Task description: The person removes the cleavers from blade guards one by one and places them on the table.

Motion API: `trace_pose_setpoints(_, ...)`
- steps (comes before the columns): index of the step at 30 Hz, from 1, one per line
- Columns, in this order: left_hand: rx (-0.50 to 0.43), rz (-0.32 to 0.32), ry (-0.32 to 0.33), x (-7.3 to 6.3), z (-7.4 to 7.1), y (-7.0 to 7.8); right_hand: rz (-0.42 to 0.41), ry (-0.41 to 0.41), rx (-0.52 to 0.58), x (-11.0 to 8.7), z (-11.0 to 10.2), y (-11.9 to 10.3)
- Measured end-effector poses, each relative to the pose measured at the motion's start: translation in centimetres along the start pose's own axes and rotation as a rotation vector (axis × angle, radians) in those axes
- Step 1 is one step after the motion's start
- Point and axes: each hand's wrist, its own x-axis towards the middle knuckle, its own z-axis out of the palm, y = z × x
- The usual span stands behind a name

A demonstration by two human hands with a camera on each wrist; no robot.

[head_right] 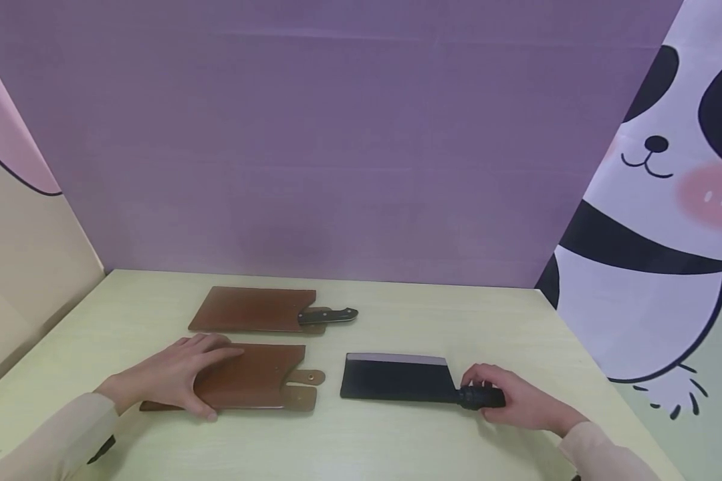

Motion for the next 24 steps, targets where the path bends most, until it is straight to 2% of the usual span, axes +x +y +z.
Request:
trace_pose_setpoints(21, -0.037, -0.016, -0.034, -0.04, 0.01, -0.01, 0.046, 0.020, -0.060, -0.05, 0.16, 0.53)
trace_pose_setpoints(24, -0.046, -0.015, -0.037, -0.02, 0.04, -0.04, 0.076, 0.013, -0.058, -0.02, 0.07, 0.44)
